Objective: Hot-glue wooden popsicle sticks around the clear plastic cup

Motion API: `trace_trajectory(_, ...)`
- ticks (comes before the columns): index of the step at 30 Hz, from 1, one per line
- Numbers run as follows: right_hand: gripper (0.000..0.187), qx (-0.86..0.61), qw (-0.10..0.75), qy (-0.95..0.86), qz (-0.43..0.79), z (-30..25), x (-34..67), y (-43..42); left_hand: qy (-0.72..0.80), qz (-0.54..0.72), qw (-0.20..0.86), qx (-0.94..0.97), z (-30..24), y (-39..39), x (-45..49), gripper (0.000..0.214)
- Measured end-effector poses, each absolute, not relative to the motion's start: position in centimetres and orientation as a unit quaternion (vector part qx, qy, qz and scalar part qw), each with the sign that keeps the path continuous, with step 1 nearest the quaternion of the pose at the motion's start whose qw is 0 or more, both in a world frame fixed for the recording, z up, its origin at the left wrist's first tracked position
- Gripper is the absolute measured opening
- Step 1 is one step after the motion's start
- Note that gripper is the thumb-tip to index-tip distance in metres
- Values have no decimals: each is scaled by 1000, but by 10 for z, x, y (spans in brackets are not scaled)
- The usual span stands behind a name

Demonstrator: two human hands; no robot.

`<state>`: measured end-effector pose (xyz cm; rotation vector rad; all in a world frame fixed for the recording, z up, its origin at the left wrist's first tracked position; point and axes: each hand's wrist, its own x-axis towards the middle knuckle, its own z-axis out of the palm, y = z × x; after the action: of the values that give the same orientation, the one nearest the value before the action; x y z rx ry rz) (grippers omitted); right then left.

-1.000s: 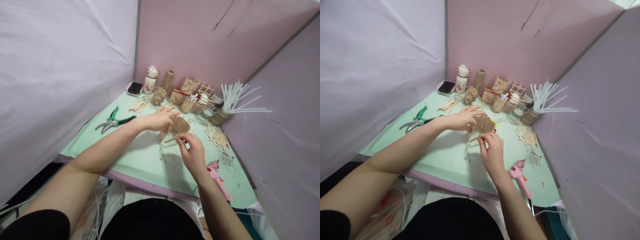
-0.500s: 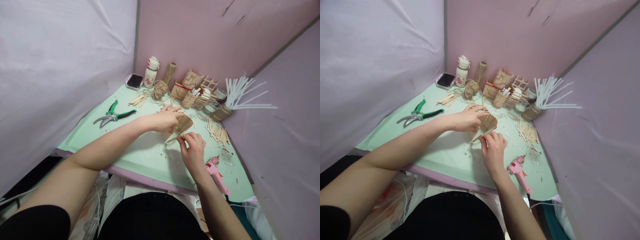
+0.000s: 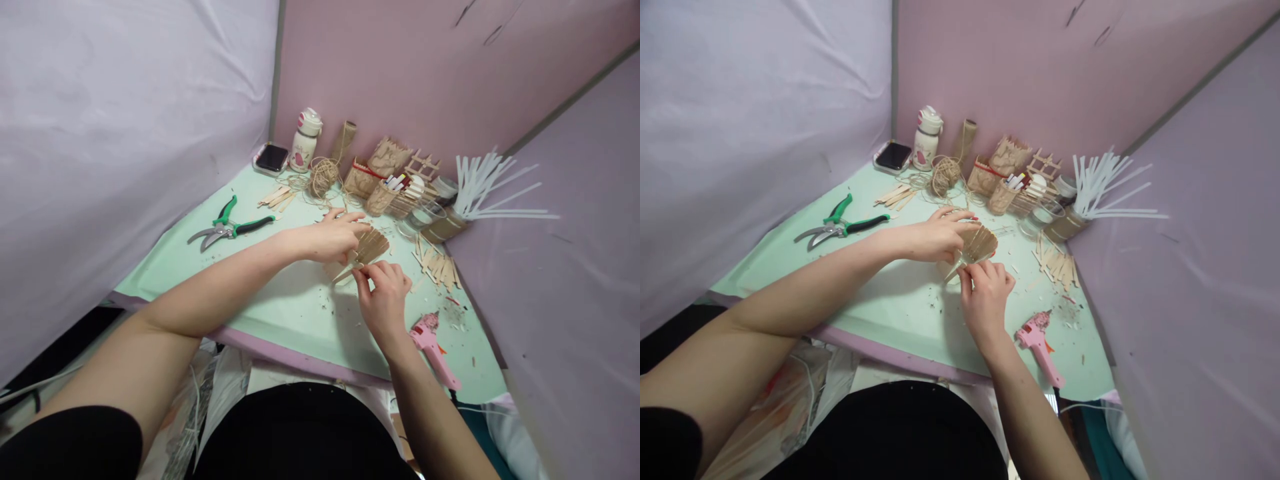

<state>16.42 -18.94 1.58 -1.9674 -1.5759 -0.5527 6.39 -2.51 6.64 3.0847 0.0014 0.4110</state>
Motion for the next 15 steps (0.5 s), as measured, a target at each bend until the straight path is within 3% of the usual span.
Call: trace_trajectory(15,22,-734,224,-585,-261,21,162,-187,-1,138,23,990,64,-24,64,11)
